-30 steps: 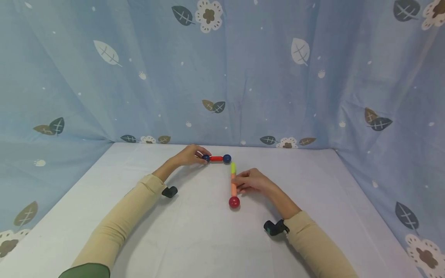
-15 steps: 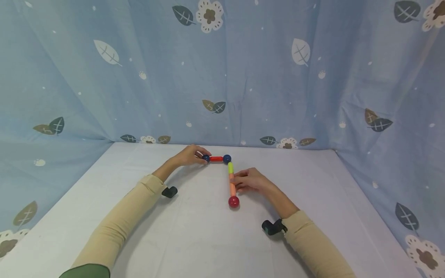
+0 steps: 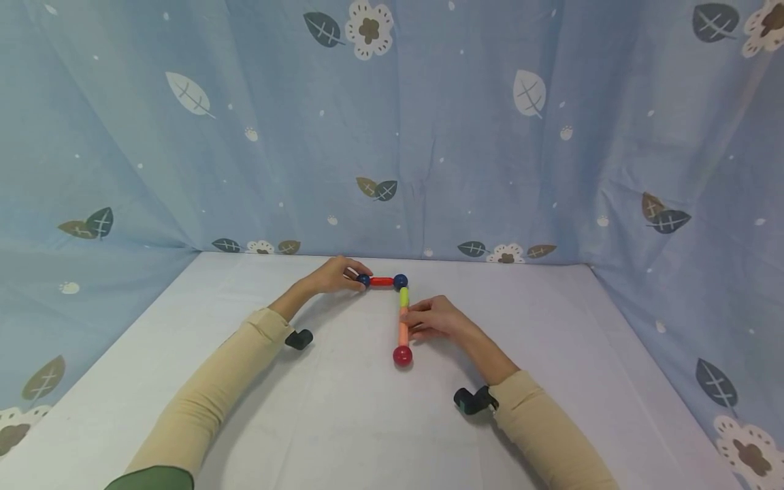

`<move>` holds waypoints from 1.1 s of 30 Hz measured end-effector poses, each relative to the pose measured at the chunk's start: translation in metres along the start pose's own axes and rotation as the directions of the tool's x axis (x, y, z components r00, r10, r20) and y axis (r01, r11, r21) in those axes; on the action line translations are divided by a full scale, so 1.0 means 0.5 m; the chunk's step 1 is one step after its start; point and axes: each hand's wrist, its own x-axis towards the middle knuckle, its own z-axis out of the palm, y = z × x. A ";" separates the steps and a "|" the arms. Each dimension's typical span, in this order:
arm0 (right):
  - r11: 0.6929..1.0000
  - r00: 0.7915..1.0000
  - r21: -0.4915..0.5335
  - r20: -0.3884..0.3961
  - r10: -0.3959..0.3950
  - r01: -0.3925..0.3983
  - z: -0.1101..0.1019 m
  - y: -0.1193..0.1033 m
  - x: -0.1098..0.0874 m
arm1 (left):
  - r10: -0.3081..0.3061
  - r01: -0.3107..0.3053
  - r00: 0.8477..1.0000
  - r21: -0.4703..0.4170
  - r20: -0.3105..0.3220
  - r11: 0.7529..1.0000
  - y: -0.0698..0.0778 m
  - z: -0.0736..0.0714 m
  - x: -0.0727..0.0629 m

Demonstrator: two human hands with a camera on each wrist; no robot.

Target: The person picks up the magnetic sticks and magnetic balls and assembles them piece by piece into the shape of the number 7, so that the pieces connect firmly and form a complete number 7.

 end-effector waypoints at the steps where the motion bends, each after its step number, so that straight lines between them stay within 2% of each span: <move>1: 1.000 1.000 0.000 -0.005 0.004 -0.004 0.001 -0.001 0.000 | 0.000 0.000 1.000 0.002 0.000 1.000 -0.001 0.000 0.000; 9: 0.999 0.999 0.015 -0.032 0.043 -0.043 0.007 0.000 0.008 | 0.011 -0.011 1.000 0.003 0.013 1.000 -0.005 0.004 0.007; 18: 0.997 0.996 0.020 -0.052 0.073 -0.073 0.008 -0.008 0.010 | 0.016 -0.016 1.000 -0.011 0.008 1.000 0.004 0.007 0.011; 33: 0.996 0.997 0.064 -0.024 0.069 -0.067 0.006 -0.006 0.014 | 0.032 -0.032 0.999 -0.008 0.015 0.999 0.008 0.008 0.011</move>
